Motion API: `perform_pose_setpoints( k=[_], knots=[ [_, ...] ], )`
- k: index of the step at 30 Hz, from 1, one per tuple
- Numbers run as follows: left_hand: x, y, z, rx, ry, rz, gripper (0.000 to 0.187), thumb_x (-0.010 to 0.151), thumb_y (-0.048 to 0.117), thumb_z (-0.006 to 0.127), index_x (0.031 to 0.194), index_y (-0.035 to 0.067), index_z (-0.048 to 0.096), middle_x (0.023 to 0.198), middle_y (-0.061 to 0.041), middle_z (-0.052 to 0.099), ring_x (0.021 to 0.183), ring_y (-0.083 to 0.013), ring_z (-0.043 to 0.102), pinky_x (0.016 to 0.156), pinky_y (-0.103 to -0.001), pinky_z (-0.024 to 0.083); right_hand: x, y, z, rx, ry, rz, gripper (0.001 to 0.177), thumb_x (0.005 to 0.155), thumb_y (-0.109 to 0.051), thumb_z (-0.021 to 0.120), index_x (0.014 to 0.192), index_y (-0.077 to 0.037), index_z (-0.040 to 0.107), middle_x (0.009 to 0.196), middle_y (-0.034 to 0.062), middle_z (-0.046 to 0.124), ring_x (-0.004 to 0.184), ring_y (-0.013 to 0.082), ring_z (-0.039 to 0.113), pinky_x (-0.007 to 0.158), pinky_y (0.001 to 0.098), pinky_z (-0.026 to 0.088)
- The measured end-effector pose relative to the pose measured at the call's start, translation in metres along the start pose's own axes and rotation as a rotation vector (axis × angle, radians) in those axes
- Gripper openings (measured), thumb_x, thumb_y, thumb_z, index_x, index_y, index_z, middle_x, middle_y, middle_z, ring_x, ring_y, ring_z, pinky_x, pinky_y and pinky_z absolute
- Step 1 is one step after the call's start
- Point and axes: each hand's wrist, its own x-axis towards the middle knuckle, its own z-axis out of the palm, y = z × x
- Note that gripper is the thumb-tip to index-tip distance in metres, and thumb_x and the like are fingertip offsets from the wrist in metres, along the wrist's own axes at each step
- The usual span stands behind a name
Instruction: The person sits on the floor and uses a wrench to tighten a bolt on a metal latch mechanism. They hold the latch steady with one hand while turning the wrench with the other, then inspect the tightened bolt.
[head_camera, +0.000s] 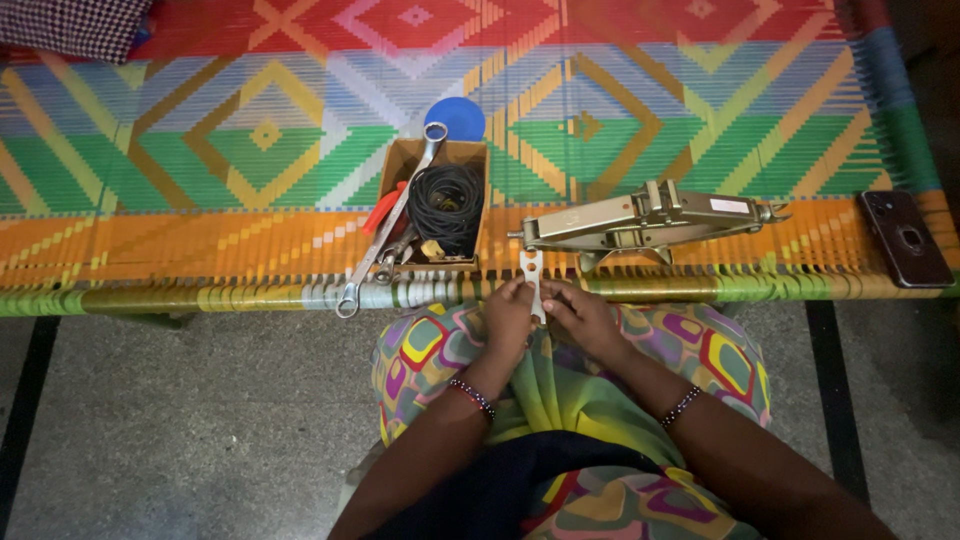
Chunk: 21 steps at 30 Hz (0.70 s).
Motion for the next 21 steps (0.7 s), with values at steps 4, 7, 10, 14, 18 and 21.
perform_pose_setpoints(
  k=[4,7,10,14,18,21],
  knots=[
    [0.0001,0.0019,0.0001,0.021,-0.001,-0.016,0.028,0.098,0.02,0.063,0.117,0.002,0.072,0.083,-0.003,0.075,0.054,-0.0086,0.062,0.045,-0.023,0.046,-0.0002,0.0008,-0.001,0.004,0.003,-0.041,0.044,0.099,-0.029,0.062,0.136,-0.004,0.063,0.105,0.0109,0.078,0.091,0.018,0.073,0.083,0.0315,0.056],
    [0.0004,0.0037,0.0007,0.009,-0.011,-0.013,0.028,0.098,0.021,0.063,0.117,0.002,0.072,0.083,-0.004,0.075,0.054,-0.0089,0.061,0.045,-0.023,0.046,0.0016,0.0033,-0.0014,-0.024,0.008,-0.015,0.045,0.099,-0.029,0.063,0.135,-0.004,0.063,0.105,0.0111,0.078,0.091,0.0186,0.074,0.083,0.032,0.056],
    [0.0005,0.0031,0.0007,0.047,-0.001,0.013,0.028,0.098,0.021,0.063,0.117,0.002,0.073,0.083,-0.004,0.075,0.057,-0.0089,0.064,0.047,-0.023,0.047,0.0018,0.0062,-0.0002,0.01,0.016,-0.072,0.045,0.099,-0.029,0.064,0.135,-0.003,0.062,0.112,0.011,0.077,0.098,0.0182,0.074,0.087,0.0319,0.057],
    [0.0021,0.0018,0.0008,0.038,-0.009,0.051,0.028,0.098,0.02,0.063,0.116,0.001,0.073,0.084,-0.004,0.076,0.063,-0.0092,0.067,0.051,-0.022,0.051,0.0018,0.0071,0.0,0.016,0.002,-0.016,0.047,0.099,-0.03,0.064,0.137,-0.004,0.061,0.111,0.0116,0.078,0.097,0.0188,0.074,0.086,0.0317,0.057],
    [0.0012,0.0031,0.0012,0.038,-0.014,0.065,0.028,0.098,0.02,0.064,0.116,0.0,0.073,0.085,-0.005,0.076,0.065,-0.0106,0.069,0.052,-0.024,0.053,0.0008,0.0052,-0.0003,0.038,-0.008,0.002,0.048,0.099,-0.03,0.062,0.14,-0.005,0.06,0.113,0.0107,0.078,0.098,0.017,0.074,0.087,0.0317,0.056],
    [-0.0003,0.0081,0.0033,0.066,0.013,0.063,0.027,0.096,0.019,0.066,0.116,0.001,0.071,0.086,-0.005,0.075,0.067,-0.0119,0.07,0.053,-0.026,0.056,0.0008,0.0028,-0.0003,0.008,0.022,-0.118,0.045,0.103,-0.03,0.061,0.14,-0.004,0.059,0.116,0.0093,0.075,0.102,0.0147,0.071,0.089,0.0311,0.054]
  ],
)
